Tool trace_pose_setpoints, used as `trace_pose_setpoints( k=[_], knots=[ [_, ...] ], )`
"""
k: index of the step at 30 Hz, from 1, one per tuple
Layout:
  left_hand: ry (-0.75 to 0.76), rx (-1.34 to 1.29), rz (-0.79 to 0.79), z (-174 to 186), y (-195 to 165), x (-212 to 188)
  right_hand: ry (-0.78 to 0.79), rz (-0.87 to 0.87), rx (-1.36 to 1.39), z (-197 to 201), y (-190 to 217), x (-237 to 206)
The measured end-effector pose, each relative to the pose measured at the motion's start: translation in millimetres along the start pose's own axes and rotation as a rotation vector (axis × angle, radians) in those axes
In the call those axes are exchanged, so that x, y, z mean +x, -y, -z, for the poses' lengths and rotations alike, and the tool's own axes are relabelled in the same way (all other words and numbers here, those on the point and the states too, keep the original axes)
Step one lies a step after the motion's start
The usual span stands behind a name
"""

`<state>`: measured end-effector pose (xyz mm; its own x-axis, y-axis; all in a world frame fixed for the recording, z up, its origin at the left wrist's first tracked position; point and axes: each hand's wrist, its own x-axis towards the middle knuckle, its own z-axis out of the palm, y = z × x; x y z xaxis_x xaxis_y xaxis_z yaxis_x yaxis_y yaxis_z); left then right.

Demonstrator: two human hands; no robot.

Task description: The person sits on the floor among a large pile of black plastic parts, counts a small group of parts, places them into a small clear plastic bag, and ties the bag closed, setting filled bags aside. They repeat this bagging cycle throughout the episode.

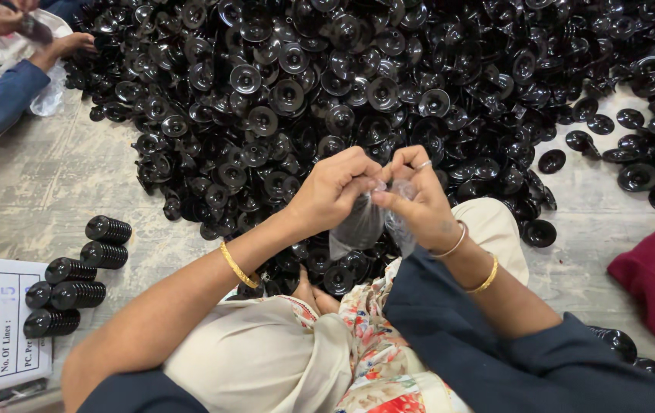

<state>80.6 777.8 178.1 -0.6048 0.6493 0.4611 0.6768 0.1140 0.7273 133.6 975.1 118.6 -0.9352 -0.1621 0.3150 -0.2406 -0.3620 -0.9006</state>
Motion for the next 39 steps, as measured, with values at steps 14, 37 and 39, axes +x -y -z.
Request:
trace_pose_setpoints(
  k=[14,37,39],
  knots=[
    [0.097,0.548,-0.634,20.5,-12.4,4.5,-0.019,-0.289,0.253,10.5,27.4,9.3],
    [-0.021,0.5,-0.554,8.9,-22.8,9.8,-0.322,0.831,-1.242,-38.0,43.8,-8.1],
    [-0.043,0.506,-0.593,10.8,-24.4,10.1,-0.321,0.796,-1.078,-38.5,39.3,-5.4]
  ],
)
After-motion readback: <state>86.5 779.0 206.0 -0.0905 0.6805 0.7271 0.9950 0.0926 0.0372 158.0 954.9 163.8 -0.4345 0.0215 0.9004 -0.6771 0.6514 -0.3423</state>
